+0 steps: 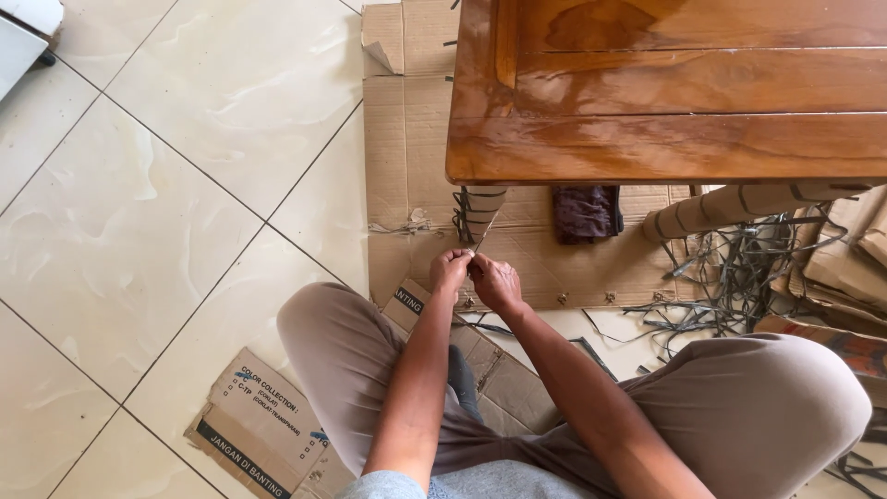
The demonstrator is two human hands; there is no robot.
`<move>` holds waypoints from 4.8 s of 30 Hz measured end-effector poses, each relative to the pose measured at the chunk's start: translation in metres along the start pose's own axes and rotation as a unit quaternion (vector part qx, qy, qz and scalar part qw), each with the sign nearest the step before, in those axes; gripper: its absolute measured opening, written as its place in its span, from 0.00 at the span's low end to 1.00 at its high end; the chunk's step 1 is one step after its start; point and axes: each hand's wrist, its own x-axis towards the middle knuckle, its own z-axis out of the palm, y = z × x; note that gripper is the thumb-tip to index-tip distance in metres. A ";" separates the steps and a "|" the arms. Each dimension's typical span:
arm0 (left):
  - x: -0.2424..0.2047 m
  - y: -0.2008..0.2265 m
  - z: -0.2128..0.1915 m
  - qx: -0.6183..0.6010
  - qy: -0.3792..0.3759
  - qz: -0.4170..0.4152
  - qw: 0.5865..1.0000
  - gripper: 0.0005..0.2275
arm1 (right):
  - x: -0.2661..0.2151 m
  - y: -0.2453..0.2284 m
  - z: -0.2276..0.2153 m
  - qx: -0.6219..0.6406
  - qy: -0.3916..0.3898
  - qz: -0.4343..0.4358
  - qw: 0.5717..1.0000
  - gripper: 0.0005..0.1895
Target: Packing a wooden chair using cardboard sheets and plastic straps.
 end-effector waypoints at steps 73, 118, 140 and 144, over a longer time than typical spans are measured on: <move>0.007 0.048 -0.043 -0.260 -0.105 -0.155 0.947 0.08 | 0.060 0.005 0.065 0.179 0.112 0.160 0.964 0.08; 0.024 0.033 -0.037 -0.290 0.043 0.002 0.956 0.07 | 0.040 -0.009 0.046 0.076 0.177 0.011 0.981 0.05; 0.075 0.032 0.002 -0.309 0.063 -0.013 0.949 0.05 | 0.034 0.009 0.037 0.013 0.116 -0.080 0.990 0.02; 0.066 0.032 -0.002 -0.381 0.044 -0.026 0.923 0.07 | 0.029 0.005 0.035 0.043 0.116 -0.070 0.990 0.01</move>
